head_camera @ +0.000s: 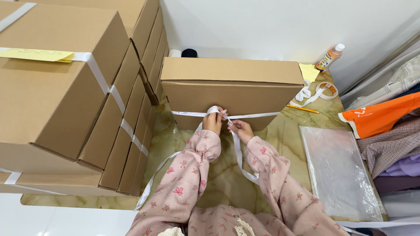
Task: Packing an item into a cardboard box and tying a decorative ribbon around it.
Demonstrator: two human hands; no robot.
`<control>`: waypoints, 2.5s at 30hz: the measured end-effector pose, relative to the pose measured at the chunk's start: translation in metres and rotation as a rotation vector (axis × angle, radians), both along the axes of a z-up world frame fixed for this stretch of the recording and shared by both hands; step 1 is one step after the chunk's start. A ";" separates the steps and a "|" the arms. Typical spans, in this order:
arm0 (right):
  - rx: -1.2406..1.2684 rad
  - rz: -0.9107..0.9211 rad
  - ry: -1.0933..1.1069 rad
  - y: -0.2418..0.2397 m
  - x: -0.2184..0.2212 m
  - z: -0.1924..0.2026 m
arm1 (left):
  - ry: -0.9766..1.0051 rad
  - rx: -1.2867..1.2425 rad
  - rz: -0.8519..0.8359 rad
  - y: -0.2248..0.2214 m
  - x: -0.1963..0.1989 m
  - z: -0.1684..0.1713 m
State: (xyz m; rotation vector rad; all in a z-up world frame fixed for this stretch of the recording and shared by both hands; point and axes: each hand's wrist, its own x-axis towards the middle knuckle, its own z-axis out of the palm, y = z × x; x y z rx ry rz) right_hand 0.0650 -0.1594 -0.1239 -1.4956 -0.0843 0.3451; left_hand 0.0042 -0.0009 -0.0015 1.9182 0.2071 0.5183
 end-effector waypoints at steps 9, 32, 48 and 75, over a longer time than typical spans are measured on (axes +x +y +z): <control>-0.006 0.044 -0.026 0.026 0.009 -0.001 | -0.149 -0.034 -0.169 0.026 0.008 0.011; 0.100 0.026 0.037 0.032 0.000 -0.020 | -0.355 0.648 -0.136 0.028 0.121 0.156; -0.024 -0.103 -0.025 0.042 -0.033 0.011 | 0.208 0.567 -0.269 0.045 0.099 0.225; 0.185 -0.050 0.113 0.042 -0.031 -0.007 | -0.008 0.630 -0.584 0.062 0.145 0.194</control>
